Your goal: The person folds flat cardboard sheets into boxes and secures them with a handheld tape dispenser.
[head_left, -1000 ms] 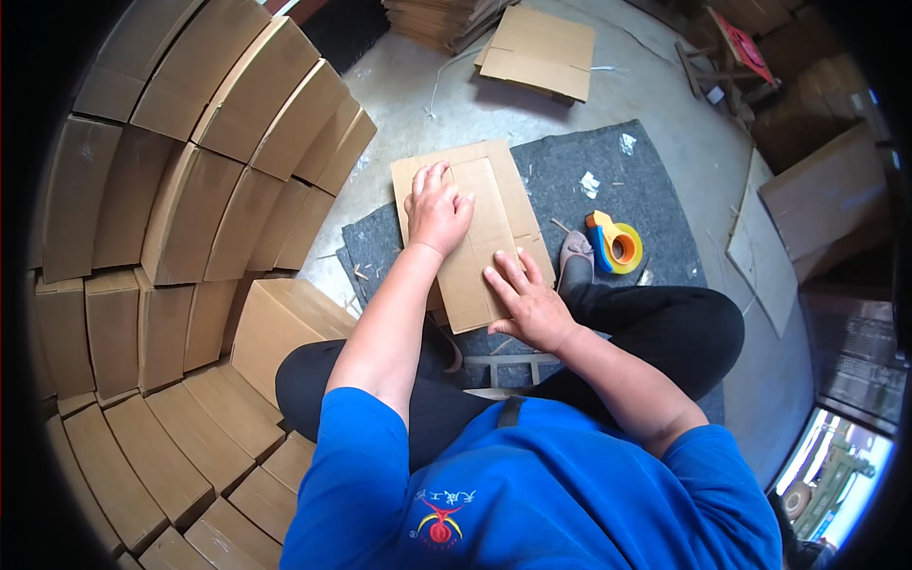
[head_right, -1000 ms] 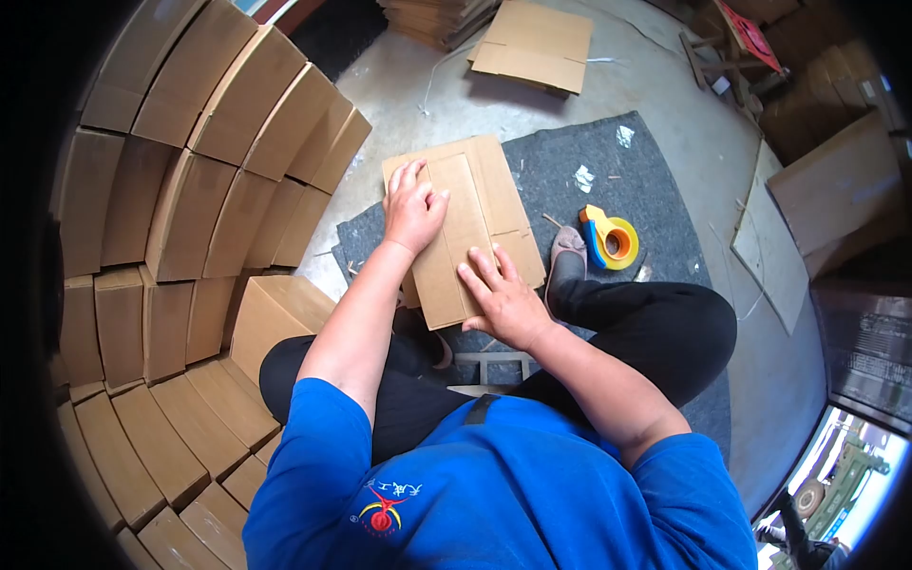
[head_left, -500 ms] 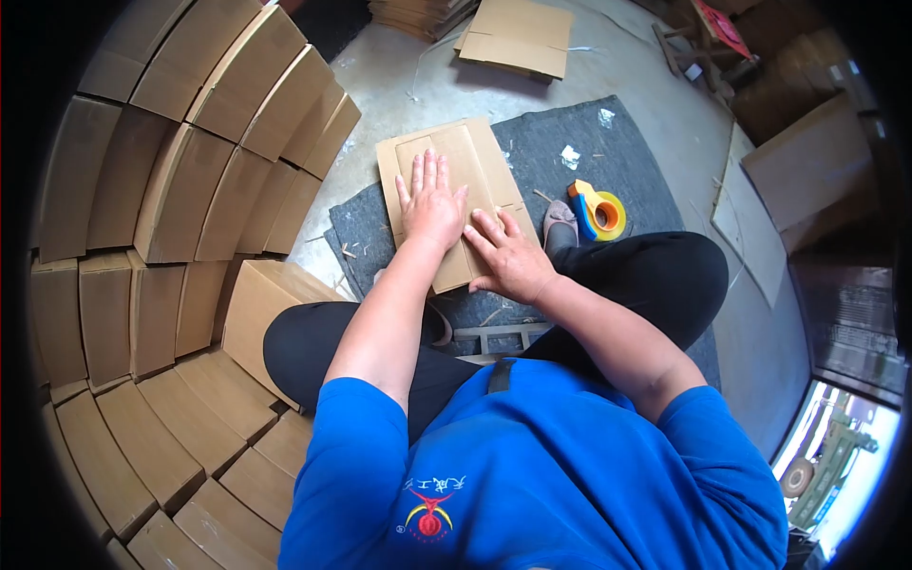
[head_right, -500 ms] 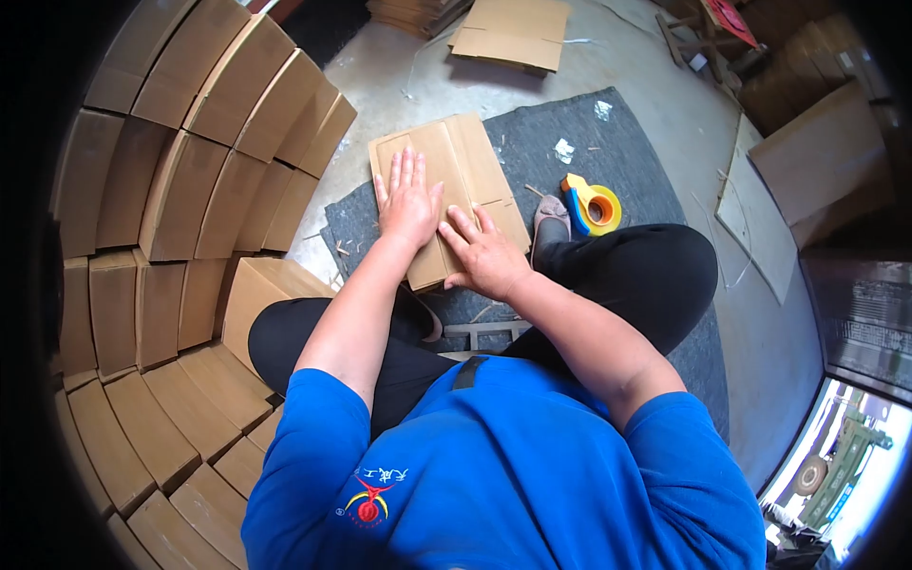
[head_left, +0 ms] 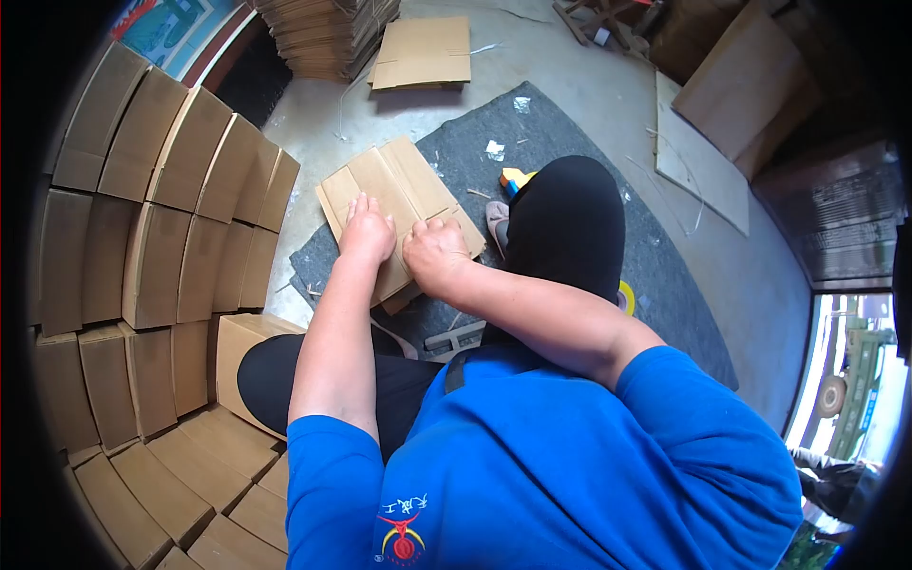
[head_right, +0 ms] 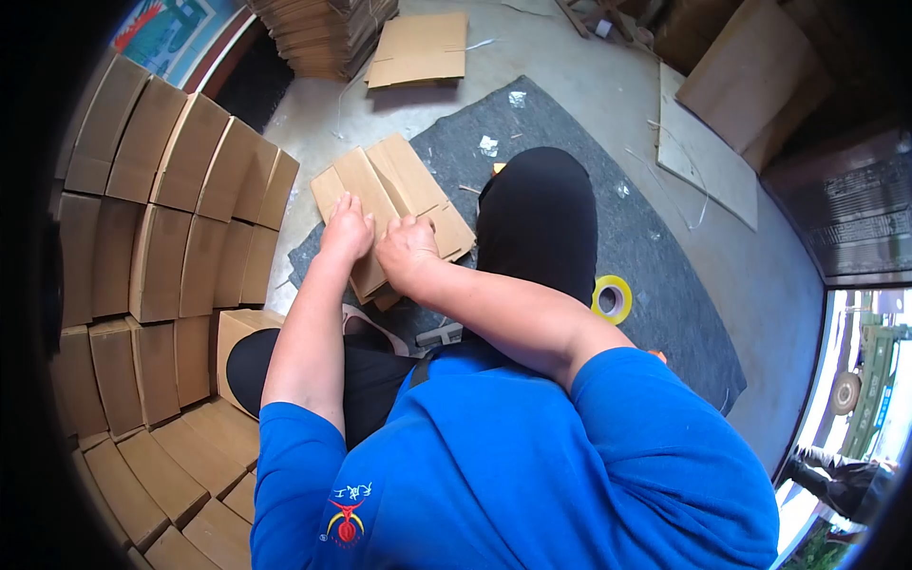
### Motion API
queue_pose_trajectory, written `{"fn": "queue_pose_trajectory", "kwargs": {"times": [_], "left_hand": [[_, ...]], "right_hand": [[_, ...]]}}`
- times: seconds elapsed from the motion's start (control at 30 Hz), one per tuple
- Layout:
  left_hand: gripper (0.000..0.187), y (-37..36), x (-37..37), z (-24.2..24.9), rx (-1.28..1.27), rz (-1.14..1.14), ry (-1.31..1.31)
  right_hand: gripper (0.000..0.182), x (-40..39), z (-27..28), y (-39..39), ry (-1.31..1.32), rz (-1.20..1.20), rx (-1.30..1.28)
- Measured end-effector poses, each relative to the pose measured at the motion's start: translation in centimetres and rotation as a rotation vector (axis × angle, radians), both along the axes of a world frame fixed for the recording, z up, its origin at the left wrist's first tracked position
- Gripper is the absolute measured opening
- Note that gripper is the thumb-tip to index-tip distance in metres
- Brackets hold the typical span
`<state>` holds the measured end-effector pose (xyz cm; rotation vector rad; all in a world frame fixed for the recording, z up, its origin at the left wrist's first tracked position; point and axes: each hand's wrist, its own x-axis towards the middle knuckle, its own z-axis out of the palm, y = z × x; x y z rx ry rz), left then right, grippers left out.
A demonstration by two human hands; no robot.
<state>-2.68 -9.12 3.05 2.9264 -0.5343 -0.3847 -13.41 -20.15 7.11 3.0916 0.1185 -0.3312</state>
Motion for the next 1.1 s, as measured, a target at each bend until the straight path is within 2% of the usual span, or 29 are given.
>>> {"fn": "queue_pose_trajectory", "kwargs": {"times": [0.07,0.1,0.17,0.23,0.27,0.33,0.37,0.4,0.47,0.57,0.67,0.7,0.77,0.87,0.9,0.97,1.0,1.03,1.1], "left_hand": [[0.065,-0.2,1.0,0.4,-0.103,0.097,0.178],[0.065,-0.1,1.2,0.4,-0.104,0.1,0.179],[0.065,0.1,1.6,0.0,-0.908,-0.028,0.444],[0.049,-1.6,3.7,3.2,0.014,-0.219,0.414],[0.044,-3.1,4.3,4.6,0.526,-0.357,0.405],[0.041,-3.1,5.2,4.2,0.458,-0.323,0.394],[0.046,-3.6,5.7,5.5,0.554,-0.433,0.471],[0.051,-4.1,6.2,6.3,0.649,-0.546,0.55],[0.05,-3.9,6.5,6.0,0.595,-0.432,0.606],[0.046,-4.4,5.1,8.1,0.473,-0.272,0.528],[0.047,-4.1,4.6,7.5,0.39,-0.221,0.45],[0.049,-4.3,4.3,7.6,0.415,-0.208,0.467],[0.05,-4.5,4.1,7.8,0.441,-0.196,0.482],[0.051,-4.5,4.6,8.1,0.401,-0.203,0.504],[0.05,-4.3,4.6,8.1,0.375,-0.203,0.498],[0.048,-3.6,4.1,7.4,0.33,-0.197,0.439],[0.045,-3.3,4.0,7.1,0.288,-0.19,0.37],[0.045,-3.2,4.2,7.3,0.279,-0.183,0.368],[0.037,-2.8,4.8,7.8,0.192,-0.145,0.393]], "right_hand": [[0.038,0.2,5.7,-0.5,-0.112,0.102,0.193],[0.038,0.0,9.1,-1.2,-0.252,0.138,0.277],[0.039,-0.3,14.7,-4.0,-0.556,0.186,0.468],[0.037,0.6,17.0,-8.5,-0.848,0.156,0.608],[0.035,1.3,17.0,-10.9,-0.82,0.054,0.674],[0.031,3.4,14.3,-16.4,-0.739,-0.156,0.779],[0.03,4.7,11.2,-19.1,-0.695,-0.285,0.755],[0.032,5.9,7.1,-22.1,-0.588,-0.415,0.691],[0.034,6.4,-2.0,-26.2,-0.294,-0.655,0.541],[0.033,5.0,-12.8,-27.5,0.136,-0.71,0.371],[0.049,3.8,-18.3,-25.7,0.227,-0.696,0.2],[0.054,4.0,-19.2,-25.3,0.278,-0.727,0.225],[0.052,4.2,-21.8,-25.0,0.289,-0.732,0.149],[0.05,5.2,-22.8,-24.7,0.374,-0.799,0.095],[0.046,5.2,-22.8,-24.5,0.304,-0.794,0.079],[0.042,5.4,-22.2,-25.3,0.257,-0.854,0.215],[0.038,5.1,-21.7,-25.8,0.164,-0.813,0.347],[0.038,5.1,-20.3,-26.1,0.159,-0.804,0.34],[0.039,5.0,-16.4,-26.3,-0.004,-0.48,0.565]]}}
